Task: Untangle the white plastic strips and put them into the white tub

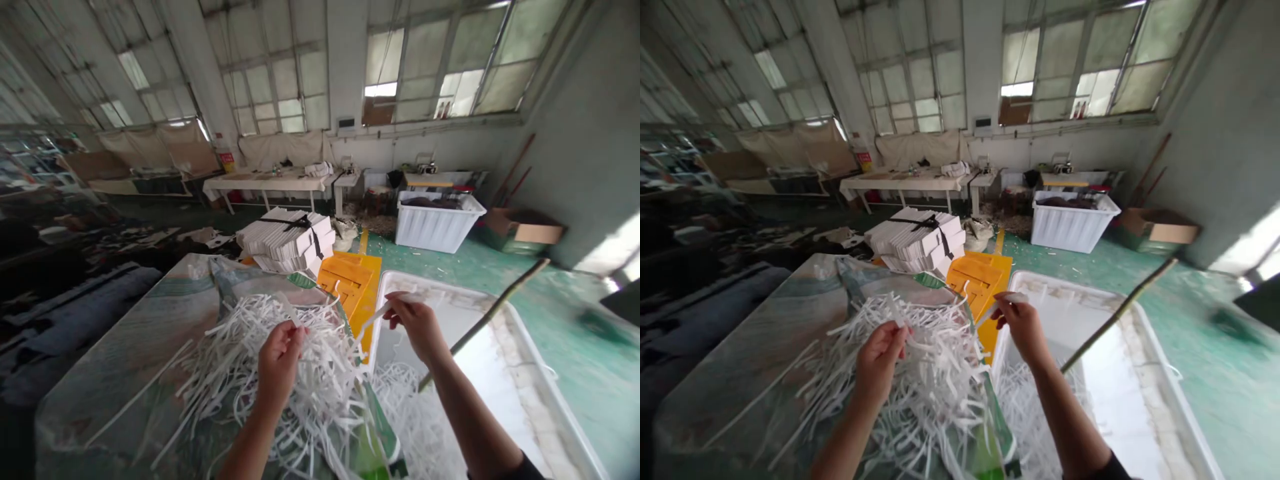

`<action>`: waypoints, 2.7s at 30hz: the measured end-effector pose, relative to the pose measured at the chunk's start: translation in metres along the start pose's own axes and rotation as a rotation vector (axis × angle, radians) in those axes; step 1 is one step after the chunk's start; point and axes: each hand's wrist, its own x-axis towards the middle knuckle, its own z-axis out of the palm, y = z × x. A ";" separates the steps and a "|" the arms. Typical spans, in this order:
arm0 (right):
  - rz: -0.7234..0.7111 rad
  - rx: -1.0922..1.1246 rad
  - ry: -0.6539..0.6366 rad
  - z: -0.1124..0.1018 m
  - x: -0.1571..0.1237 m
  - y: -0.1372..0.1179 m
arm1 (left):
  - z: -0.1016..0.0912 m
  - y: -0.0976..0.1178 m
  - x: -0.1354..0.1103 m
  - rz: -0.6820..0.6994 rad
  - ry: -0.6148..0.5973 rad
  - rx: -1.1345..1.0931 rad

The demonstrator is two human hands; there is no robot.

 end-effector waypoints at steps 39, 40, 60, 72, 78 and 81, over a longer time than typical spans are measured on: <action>0.296 -0.167 -0.317 0.084 -0.093 0.096 | 0.026 -0.076 -0.021 -0.116 -0.411 0.194; 0.336 -0.128 -0.319 0.085 -0.095 0.096 | 0.027 -0.078 -0.024 -0.145 -0.404 0.172; 0.511 0.149 -0.202 0.090 -0.125 0.108 | 0.020 -0.097 -0.060 -0.408 -0.348 -0.099; 0.473 0.261 -0.064 0.088 -0.144 0.132 | 0.023 -0.119 -0.091 -0.369 -0.435 0.159; 0.394 -0.103 -0.129 0.051 -0.129 0.174 | 0.013 -0.117 -0.081 -0.139 -0.339 0.352; 0.396 -0.242 0.130 -0.023 -0.120 0.205 | -0.003 -0.114 -0.065 -0.115 -0.255 0.347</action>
